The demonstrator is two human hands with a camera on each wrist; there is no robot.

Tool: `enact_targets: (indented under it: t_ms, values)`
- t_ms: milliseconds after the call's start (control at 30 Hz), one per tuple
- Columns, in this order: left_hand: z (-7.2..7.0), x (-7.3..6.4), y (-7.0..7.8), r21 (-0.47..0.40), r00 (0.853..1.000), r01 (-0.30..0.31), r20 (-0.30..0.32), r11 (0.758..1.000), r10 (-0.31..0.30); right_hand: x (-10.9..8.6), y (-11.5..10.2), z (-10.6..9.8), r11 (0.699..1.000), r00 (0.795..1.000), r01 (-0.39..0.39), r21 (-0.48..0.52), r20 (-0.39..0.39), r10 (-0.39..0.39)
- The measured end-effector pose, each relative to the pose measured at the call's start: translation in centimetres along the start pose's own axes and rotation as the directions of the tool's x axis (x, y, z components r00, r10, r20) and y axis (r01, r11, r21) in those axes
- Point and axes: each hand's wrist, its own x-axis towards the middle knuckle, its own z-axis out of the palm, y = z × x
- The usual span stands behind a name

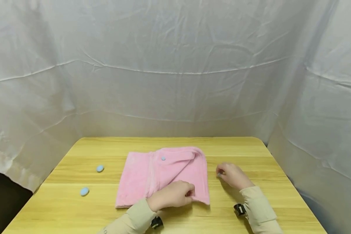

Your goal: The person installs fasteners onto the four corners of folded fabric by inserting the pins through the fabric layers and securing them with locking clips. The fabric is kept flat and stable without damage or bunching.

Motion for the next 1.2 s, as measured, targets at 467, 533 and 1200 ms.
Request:
enact_targets:
  t_ms: [467,533,1200]
  values:
    - [-4.5,0.9,-5.3,-0.646,0.977,0.091,-0.090,0.758,-0.194,1.0,-2.9,-1.8,0.988,0.957,0.153,0.021,-0.253,-0.143]
    - [-4.9,0.8,-6.0,-0.684,0.966,0.107,-0.101,0.721,-0.239,1.1,-3.5,-1.9,0.986,0.953,0.155,0.053,-0.271,-0.135]
    - [-5.7,0.5,-7.4,-0.646,0.910,0.086,-0.259,0.759,-0.324,4.5,-10.0,0.8,0.851,0.970,0.226,0.474,-0.191,-0.151]
